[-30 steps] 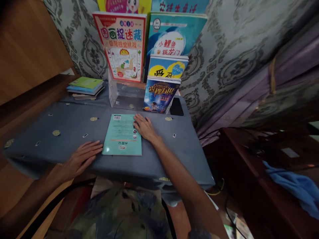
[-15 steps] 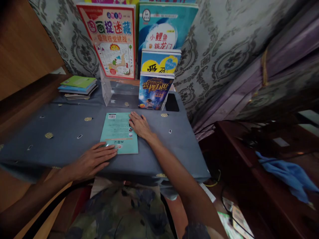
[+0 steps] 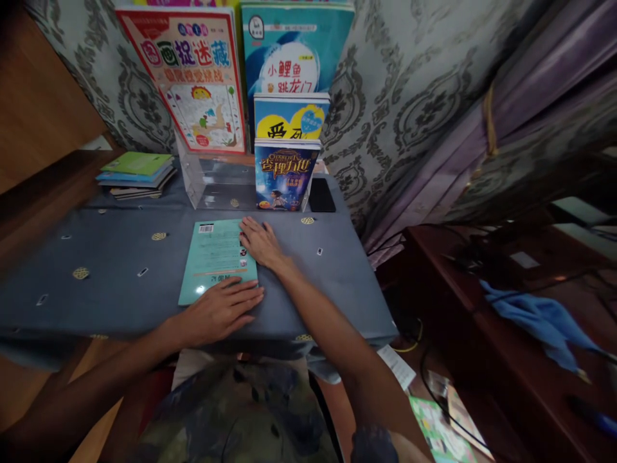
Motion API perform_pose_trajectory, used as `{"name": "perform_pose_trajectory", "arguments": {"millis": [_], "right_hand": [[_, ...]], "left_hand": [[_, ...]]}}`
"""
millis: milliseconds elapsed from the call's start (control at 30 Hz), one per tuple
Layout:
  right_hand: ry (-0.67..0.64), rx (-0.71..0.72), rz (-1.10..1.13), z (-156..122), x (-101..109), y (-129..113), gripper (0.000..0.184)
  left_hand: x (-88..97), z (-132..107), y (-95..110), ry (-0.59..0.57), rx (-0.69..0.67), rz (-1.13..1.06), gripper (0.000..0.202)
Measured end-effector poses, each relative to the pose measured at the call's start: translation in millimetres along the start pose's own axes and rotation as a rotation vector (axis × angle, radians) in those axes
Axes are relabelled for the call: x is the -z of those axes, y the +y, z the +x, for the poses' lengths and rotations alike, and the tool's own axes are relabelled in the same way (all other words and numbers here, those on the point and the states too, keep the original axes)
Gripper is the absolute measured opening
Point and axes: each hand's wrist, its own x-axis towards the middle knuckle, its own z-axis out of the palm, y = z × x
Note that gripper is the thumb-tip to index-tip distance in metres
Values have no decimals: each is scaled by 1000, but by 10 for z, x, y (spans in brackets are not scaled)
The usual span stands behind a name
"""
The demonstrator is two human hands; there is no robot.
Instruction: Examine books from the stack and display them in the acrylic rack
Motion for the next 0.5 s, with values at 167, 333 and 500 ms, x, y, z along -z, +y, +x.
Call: {"name": "perform_pose_trajectory", "arguments": {"millis": [167, 333, 500], "right_hand": [[10, 12, 12, -8, 16, 22, 47], [-25, -13, -2, -15, 95, -22, 48], [-35, 83, -3, -15, 8, -591, 53]], "left_hand": [[99, -61, -25, -22, 44, -157, 42], [147, -208, -509, 159, 295, -119, 45], [-3, -438, -1345, 266, 580, 30, 49]]}}
